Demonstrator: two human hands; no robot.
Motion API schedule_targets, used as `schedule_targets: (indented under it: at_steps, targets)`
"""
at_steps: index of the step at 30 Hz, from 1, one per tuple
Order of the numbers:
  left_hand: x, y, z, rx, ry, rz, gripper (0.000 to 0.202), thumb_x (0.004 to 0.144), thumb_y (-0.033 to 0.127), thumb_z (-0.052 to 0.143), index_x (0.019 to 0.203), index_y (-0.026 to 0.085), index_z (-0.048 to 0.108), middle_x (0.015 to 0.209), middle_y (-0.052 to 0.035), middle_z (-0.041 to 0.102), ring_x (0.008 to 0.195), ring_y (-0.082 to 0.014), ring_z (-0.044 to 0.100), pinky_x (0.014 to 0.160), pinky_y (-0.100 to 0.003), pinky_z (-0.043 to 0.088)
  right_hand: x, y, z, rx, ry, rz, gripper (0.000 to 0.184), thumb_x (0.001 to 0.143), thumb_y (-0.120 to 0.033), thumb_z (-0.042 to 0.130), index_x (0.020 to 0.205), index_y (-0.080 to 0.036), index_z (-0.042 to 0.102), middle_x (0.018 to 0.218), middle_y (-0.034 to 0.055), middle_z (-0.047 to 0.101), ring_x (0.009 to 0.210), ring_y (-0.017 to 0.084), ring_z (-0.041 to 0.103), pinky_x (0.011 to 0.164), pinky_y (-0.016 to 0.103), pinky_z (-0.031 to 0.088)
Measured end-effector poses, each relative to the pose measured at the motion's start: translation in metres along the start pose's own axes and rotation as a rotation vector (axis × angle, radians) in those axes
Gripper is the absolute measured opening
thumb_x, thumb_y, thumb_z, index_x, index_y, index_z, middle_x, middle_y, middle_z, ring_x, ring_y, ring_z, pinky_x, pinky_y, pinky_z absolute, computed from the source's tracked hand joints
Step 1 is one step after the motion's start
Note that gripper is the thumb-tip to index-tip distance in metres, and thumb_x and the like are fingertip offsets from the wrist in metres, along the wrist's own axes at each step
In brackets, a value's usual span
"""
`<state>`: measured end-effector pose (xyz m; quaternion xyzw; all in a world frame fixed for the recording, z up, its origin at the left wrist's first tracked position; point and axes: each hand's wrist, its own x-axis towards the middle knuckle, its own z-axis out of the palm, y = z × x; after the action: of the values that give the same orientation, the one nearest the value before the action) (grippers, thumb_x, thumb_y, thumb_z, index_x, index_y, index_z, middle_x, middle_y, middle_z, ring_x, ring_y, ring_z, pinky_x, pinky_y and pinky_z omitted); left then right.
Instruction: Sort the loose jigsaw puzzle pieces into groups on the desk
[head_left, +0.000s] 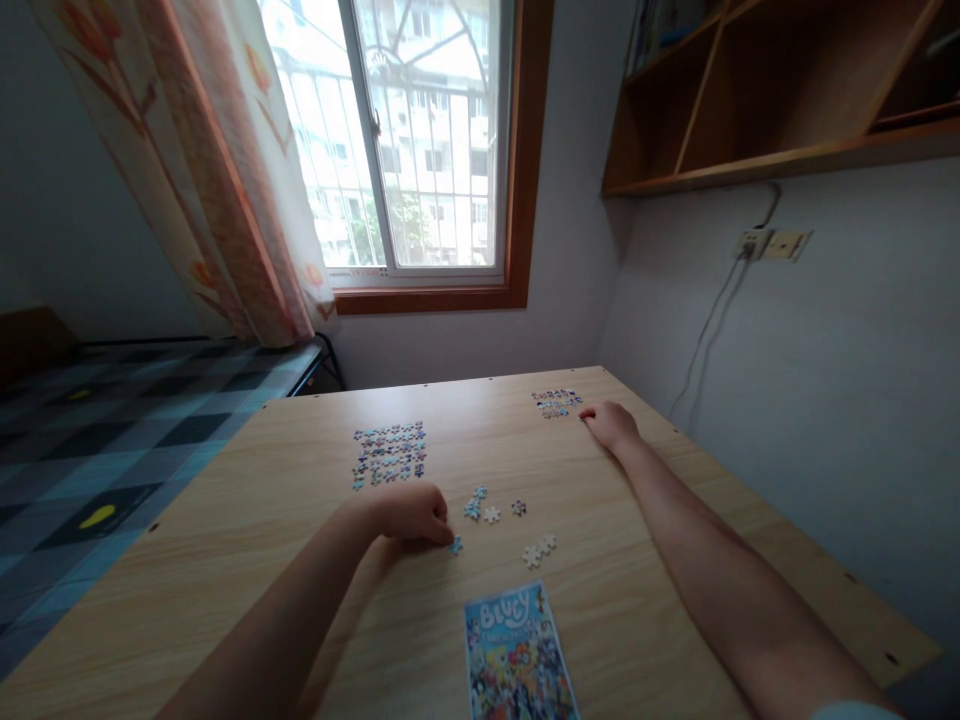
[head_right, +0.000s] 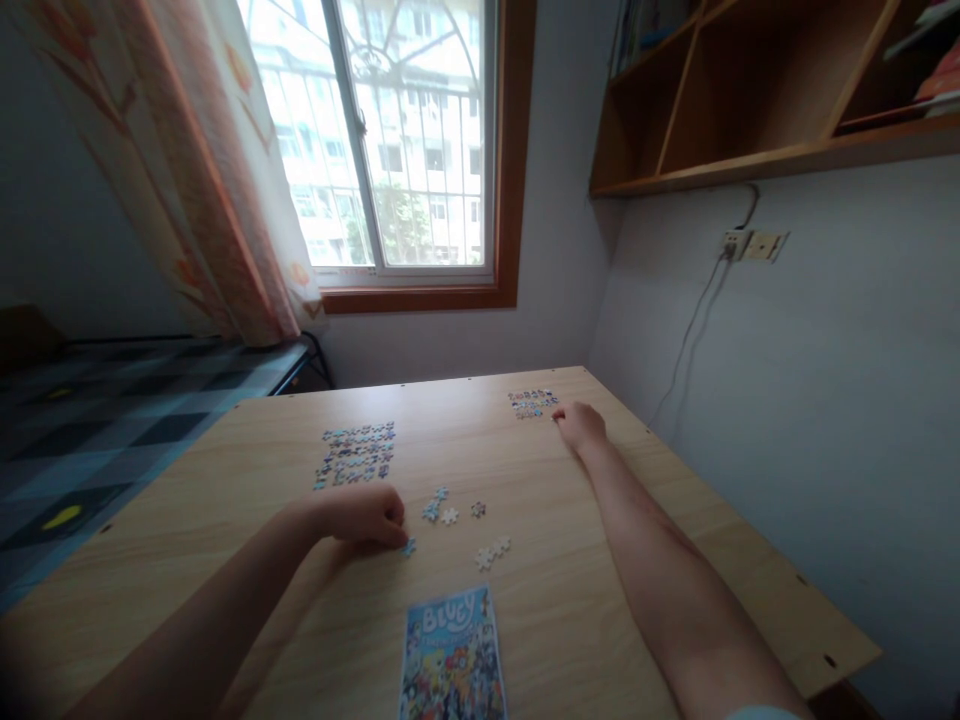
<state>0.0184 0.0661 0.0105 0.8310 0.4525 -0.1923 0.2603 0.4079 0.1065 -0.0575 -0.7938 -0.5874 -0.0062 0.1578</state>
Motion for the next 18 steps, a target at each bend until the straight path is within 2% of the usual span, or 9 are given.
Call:
schedule_targets:
  at_steps: [6, 18]
  targets:
    - [0.002, -0.002, 0.001, 0.005, 0.006, 0.014, 0.027, 0.064, 0.046, 0.061, 0.058, 0.019, 0.058, 0.056, 0.0020, 0.056, 0.055, -0.0137, 0.046, 0.053, -0.027, 0.034, 0.003, 0.001, 0.006, 0.049, 0.041, -0.024, 0.028, 0.087, -0.030, 0.054, 0.104, -0.031, 0.075, 0.113, -0.0005, 0.070, 0.102, 0.016, 0.063, 0.084, 0.023, 0.047]
    - [0.001, 0.000, 0.001, -0.005, -0.010, 0.006, 0.027, 0.065, 0.046, 0.059, 0.058, 0.020, 0.055, 0.053, 0.0031, 0.052, 0.053, -0.0138, 0.045, 0.052, -0.028, 0.032, 0.005, -0.001, 0.012, 0.071, 0.050, -0.035, 0.031, 0.091, -0.040, 0.052, 0.112, -0.034, 0.072, 0.114, 0.0011, 0.069, 0.098, 0.016, 0.063, 0.080, 0.022, 0.047]
